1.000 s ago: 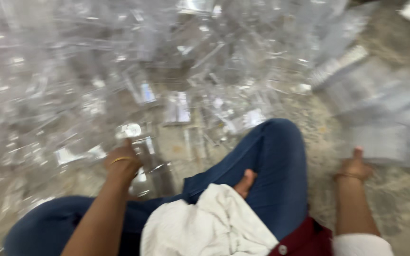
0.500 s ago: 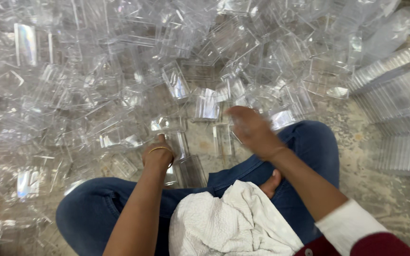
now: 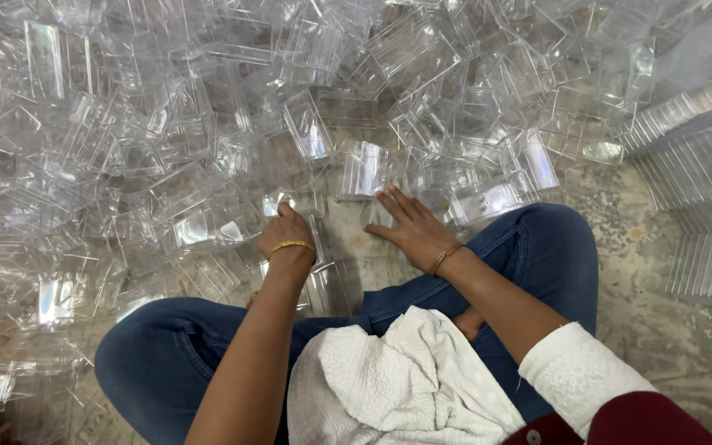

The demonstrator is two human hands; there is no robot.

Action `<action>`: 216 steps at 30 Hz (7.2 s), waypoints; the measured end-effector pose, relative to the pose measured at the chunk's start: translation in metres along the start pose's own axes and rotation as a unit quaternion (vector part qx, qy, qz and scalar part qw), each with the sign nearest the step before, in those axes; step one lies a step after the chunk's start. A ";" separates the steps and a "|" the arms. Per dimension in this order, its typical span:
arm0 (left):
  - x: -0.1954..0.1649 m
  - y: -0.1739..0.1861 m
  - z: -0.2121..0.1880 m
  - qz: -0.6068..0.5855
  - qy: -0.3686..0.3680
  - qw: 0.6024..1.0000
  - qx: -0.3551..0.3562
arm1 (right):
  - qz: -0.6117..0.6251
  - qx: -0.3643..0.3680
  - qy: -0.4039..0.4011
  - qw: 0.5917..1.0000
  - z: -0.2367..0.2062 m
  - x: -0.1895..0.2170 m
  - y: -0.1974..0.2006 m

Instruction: The person sits on the floor and repeatedly picks up small clear plastic containers from a large pile, aligns them, and stacks them into neat piles. The person occasionally moves completed stacks aside to make room for new ones.

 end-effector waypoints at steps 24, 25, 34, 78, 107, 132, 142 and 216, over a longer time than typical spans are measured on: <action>-0.069 0.000 -0.028 -0.633 -0.340 0.692 0.069 | 0.856 -0.026 -0.126 0.502 -0.032 -0.033 0.003; -0.064 -0.001 -0.033 -0.590 -0.363 0.719 0.044 | 0.836 -0.010 -0.133 0.533 -0.032 -0.029 0.002; 0.000 0.033 -0.028 -0.444 -0.386 0.797 -0.136 | 0.752 -0.045 -0.073 0.653 -0.024 -0.023 0.017; -0.004 0.042 0.000 -0.597 -0.218 0.768 0.077 | 0.440 -0.160 -0.249 0.848 -0.022 0.017 0.077; -0.009 0.037 -0.014 -0.466 -0.299 0.833 0.028 | 0.598 -0.163 -0.367 0.693 -0.012 -0.070 0.053; 0.020 0.060 0.008 -0.623 -0.291 0.720 -0.094 | 0.224 -0.055 -0.076 0.970 -0.001 0.084 0.014; 0.043 0.084 0.023 -0.742 -0.240 0.619 -0.098 | 0.034 -0.105 0.118 0.987 0.043 0.127 0.028; -0.035 0.042 -0.009 -0.506 -0.302 0.808 -0.021 | 0.459 -0.127 -0.368 0.799 0.038 -0.086 0.146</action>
Point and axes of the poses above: each hand's wrist, its own z-axis towards the middle knuckle, its own y-axis out of the back of the hand, x = y × z, the point moved 3 cm from there along z, towards the middle knuckle, and after that the axes turned 5 degrees about -y, right-handed, at the moved point
